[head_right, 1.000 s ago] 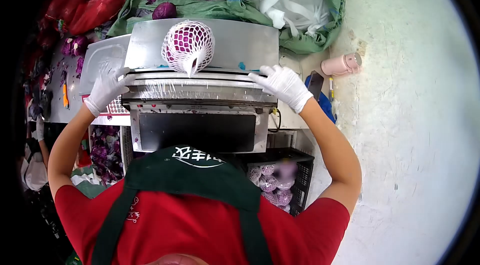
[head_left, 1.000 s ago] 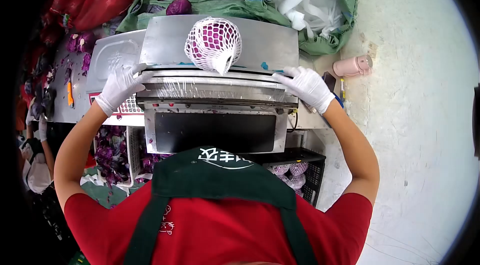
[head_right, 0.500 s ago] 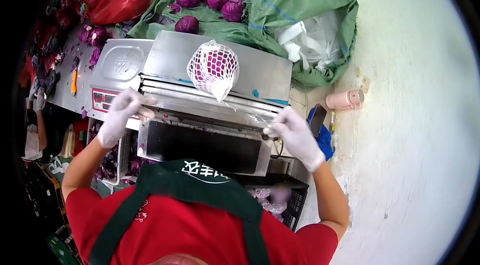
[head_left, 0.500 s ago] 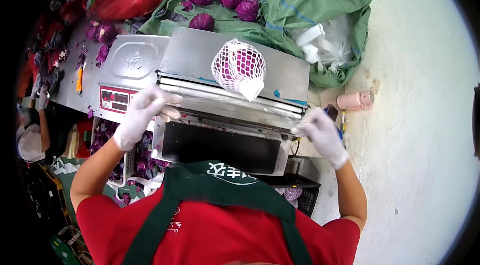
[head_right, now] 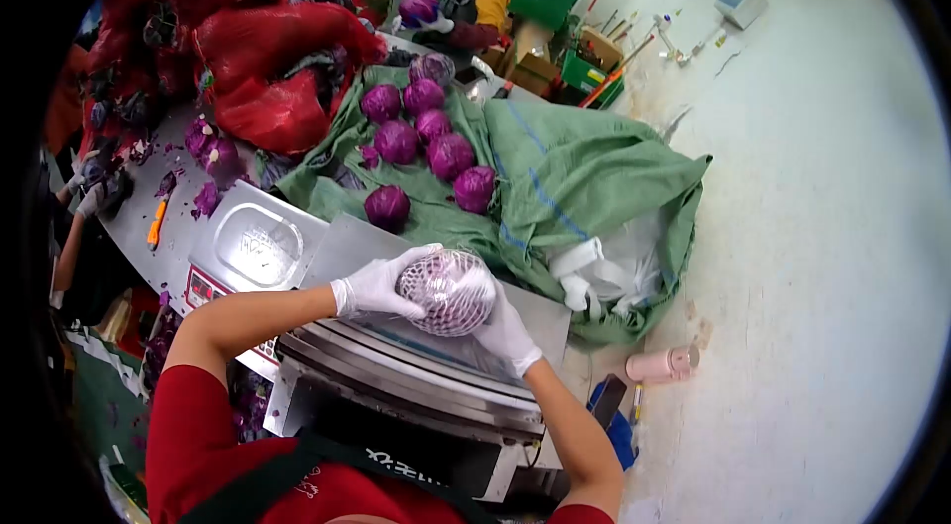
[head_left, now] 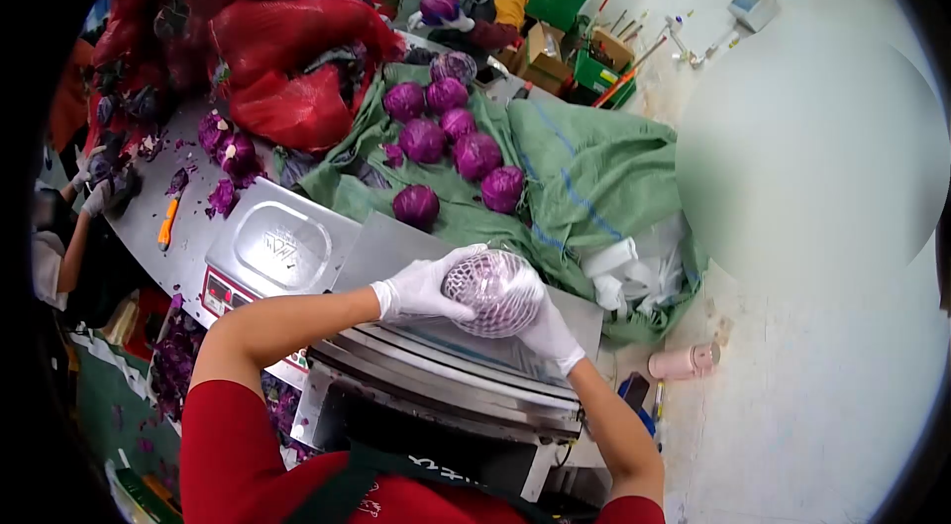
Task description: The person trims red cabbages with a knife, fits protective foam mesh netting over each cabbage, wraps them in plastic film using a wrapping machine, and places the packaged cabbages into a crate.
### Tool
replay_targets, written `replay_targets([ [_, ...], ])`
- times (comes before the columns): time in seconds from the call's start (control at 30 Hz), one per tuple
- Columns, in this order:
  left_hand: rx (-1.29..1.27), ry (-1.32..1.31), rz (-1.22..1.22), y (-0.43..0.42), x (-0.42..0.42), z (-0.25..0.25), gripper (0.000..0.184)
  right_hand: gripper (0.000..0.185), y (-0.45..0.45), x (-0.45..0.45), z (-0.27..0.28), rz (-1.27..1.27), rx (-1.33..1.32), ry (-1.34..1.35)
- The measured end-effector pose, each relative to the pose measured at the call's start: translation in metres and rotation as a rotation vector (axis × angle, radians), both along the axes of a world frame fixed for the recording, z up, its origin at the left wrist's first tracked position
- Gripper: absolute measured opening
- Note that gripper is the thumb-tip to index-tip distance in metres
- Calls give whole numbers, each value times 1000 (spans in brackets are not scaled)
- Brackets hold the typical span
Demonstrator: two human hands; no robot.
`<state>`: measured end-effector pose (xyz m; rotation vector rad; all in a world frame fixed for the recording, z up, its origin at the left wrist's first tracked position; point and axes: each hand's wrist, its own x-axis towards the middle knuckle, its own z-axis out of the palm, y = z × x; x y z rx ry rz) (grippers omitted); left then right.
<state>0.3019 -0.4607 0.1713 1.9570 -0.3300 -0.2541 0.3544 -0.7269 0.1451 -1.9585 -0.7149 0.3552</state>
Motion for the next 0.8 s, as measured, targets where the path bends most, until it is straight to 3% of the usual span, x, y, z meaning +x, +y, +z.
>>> replay_targets([
  [0.07,-503,97,31,-17,6,-34,81,84,4,-22,52,54,202,440],
  [0.13,-363,396,28,-20,-27,-9,74,84,-10,-48,68,81,-31,417],
  [0.2,-496,795,-122,-28,-63,-2,72,85,-24,-91,64,127,154,580],
  [0.23,-433,913,-213,-29,-83,9,79,84,-34,-110,74,103,-41,857],
  [0.33,-454,1090,-346,-41,-147,28,97,60,-59,-174,67,60,89,1321],
  [0.37,-560,1098,-321,-47,-165,44,96,53,-68,-195,48,27,143,1416],
  [0.43,-587,1265,-320,-55,-188,-8,90,42,-82,-229,12,-2,245,1541],
  [0.53,-668,1384,-277,-65,-206,-6,74,36,-105,-263,-56,-14,312,1613],
  [0.6,-973,1254,-510,-74,-208,-51,70,48,-111,-264,-90,-71,445,1629],
  [0.63,-1032,1259,-496,-71,-217,-50,70,57,-100,-262,-69,-17,424,1616],
  [0.67,-848,1240,-310,-61,-228,3,74,57,-80,-255,-42,15,405,1552],
  [0.73,-756,1251,-202,-53,-248,-12,80,57,-41,-242,-6,28,386,1409],
  [0.77,-286,838,-93,-43,-249,-15,85,57,-23,-239,5,20,388,1314],
  [0.8,-53,540,5,-40,-270,-27,76,57,-9,-238,10,6,394,1234],
])
